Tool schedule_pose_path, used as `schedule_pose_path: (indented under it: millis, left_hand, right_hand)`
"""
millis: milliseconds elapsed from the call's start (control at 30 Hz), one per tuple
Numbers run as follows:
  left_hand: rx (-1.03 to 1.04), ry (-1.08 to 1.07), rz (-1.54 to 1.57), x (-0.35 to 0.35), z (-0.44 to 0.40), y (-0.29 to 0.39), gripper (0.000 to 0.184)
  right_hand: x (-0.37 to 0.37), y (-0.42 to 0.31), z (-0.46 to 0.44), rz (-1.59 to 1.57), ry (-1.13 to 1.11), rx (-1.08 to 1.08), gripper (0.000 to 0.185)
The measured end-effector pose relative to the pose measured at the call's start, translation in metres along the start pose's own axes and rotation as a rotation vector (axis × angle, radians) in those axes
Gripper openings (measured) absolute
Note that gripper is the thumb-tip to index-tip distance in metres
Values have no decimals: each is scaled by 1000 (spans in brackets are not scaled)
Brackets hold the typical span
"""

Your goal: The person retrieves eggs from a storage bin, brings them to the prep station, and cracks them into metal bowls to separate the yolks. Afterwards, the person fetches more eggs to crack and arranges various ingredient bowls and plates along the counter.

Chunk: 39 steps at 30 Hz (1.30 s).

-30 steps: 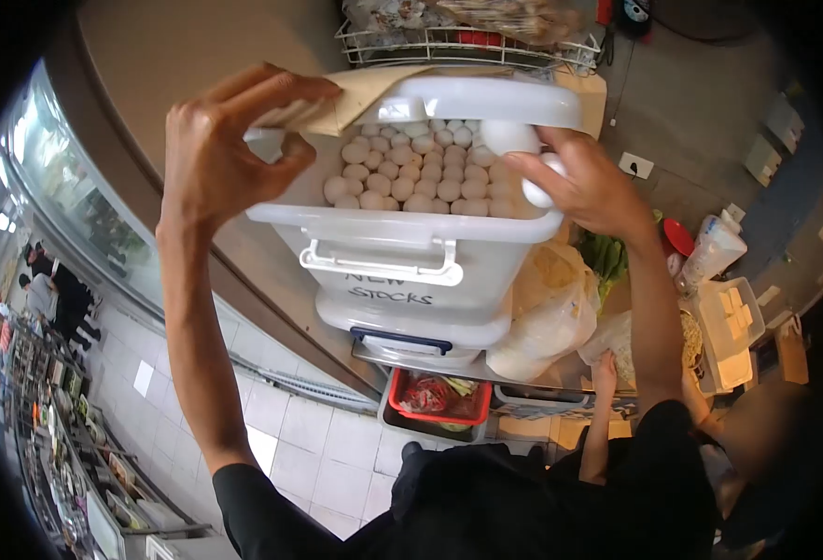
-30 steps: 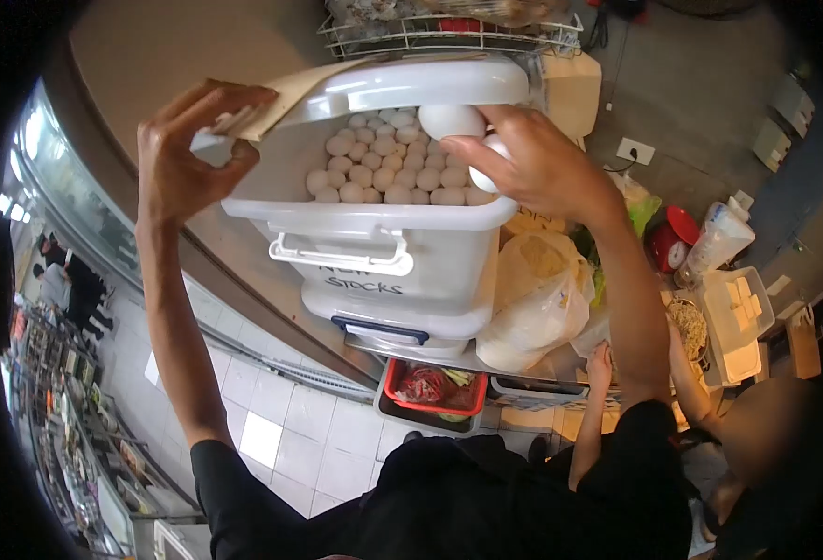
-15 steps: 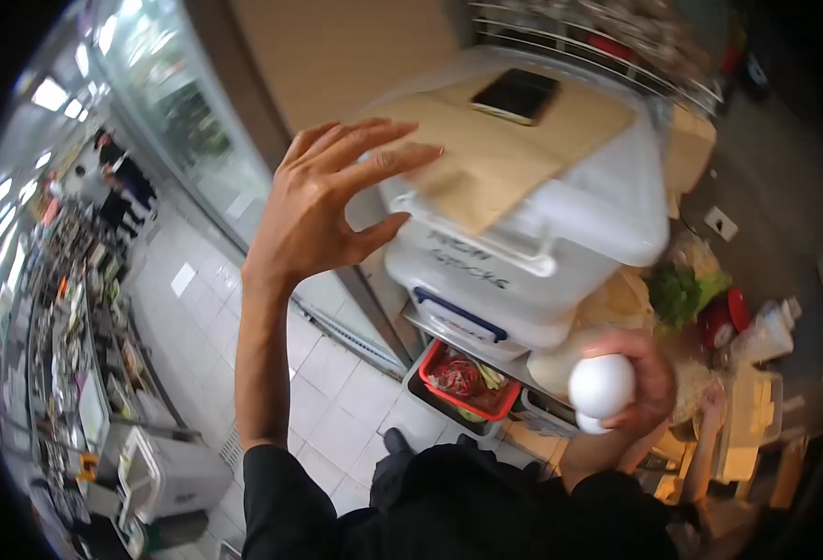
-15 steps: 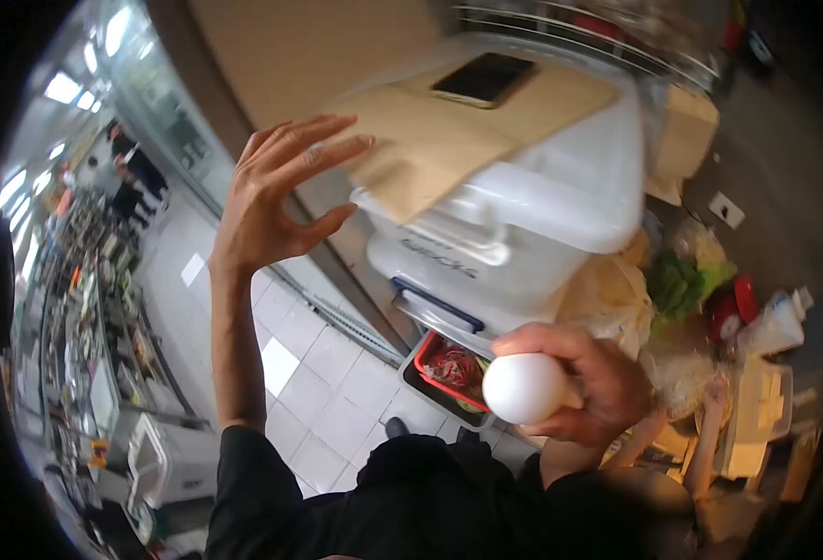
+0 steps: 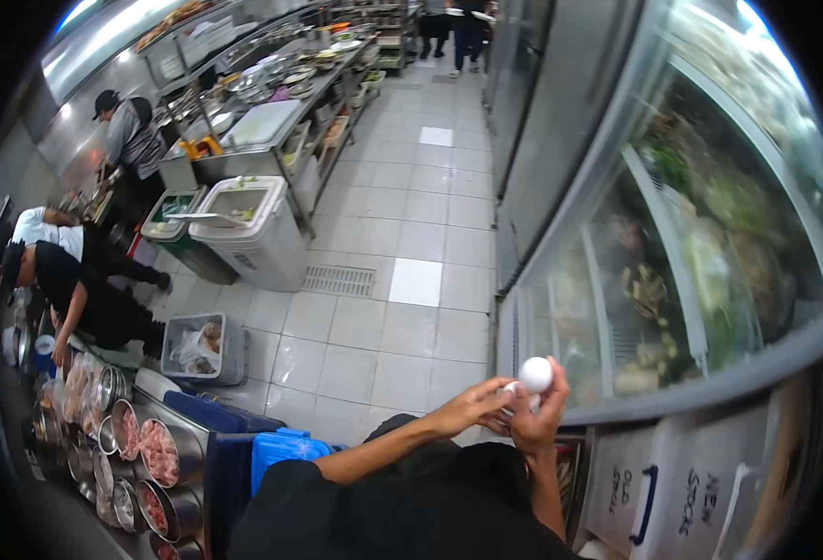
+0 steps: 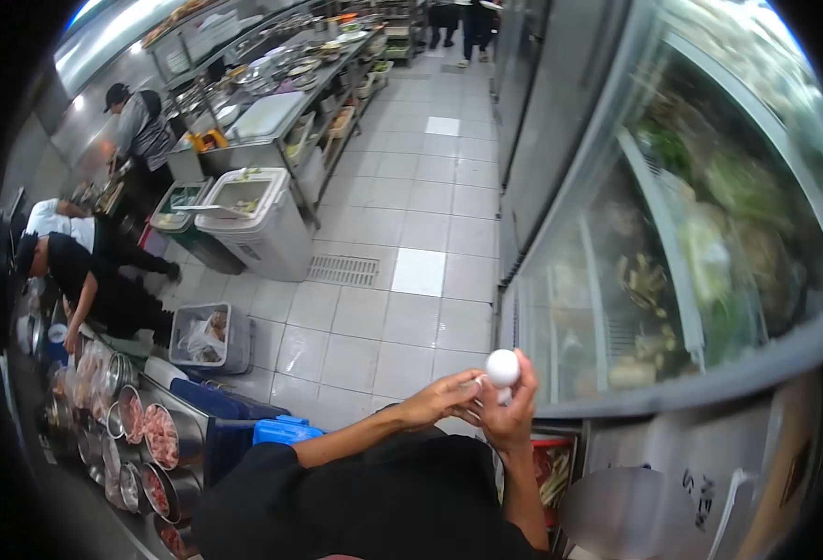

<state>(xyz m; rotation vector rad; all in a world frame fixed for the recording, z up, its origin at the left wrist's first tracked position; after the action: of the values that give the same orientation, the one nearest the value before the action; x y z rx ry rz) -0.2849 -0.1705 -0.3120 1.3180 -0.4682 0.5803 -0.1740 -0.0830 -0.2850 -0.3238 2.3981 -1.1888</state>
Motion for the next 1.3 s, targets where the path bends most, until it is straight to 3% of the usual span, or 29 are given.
schedule_pose_path:
  millis: [100,200,267,367,533,633,733,800,833,900,1000,1100,1200,1300]
  left_hand:
    - [94,206,135,-60,2,31,41]
    - [129,326,208,-105,2,70,40]
    - [155,412,234,-138,-6,85,40]
    - [190,575,273,-198,-30,105,38]
    - [253,753,358,-306,-69,138,35]
    - [344,893,407,-365,-80,180,35]
    - [413,989,430,-415,-81,228,38]
    - [576,1135,453,-447,-82,262,38]
    - [565,1109,439,-467,-88,275,38]
    - [653,1305,508,-510,-93,292,36]
    - [576,1247,667,-606,-127,333,37]
    - [490,1188,669,-676,-167,382,41]
    - [413,1130,623,-747,-214,455,43]
    - [380,1085,492,-802,-259,558,44]
  right_hand:
    - [73,17,-31,-73,-216,-11,55]
    - [133,32,-67,-147,-265,-20,54]
    - [164,44,-94,-181,-272,11,55]
    - [205,75,-145,-425,-116,257,54]
    - [269,147,-239,-538,-192,336,51]
    - [318,179,-307,-541,-365,557,37]
    - [372,204,-374,-442,-581,595,33]
    - [411,212,-416,-316,-600,558,31]
    - [433,216,-436,-321,-692,485,31]
    - [478,217,-479,-271,-845,391,33]
    - [580,243,-545,-215,-930,290,35]
    - [652,260,-581,-219,-951,385,33]
    - [708,280,-631,-219,-945,448,31]
    - [749,290,-701,-148,-883,349,32]
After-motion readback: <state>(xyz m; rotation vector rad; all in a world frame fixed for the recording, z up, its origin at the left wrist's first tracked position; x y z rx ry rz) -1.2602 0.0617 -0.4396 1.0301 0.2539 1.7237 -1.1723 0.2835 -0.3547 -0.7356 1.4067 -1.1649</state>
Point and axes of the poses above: each hand's wrist, its own z-axis away from the middle knuckle, its own x-axis out of the palm, y = z × x, the point moved 2 cm from there along -z, towards the middle knuckle, and after that the axes turned 4 degrees about y, right-handed, at the moved point
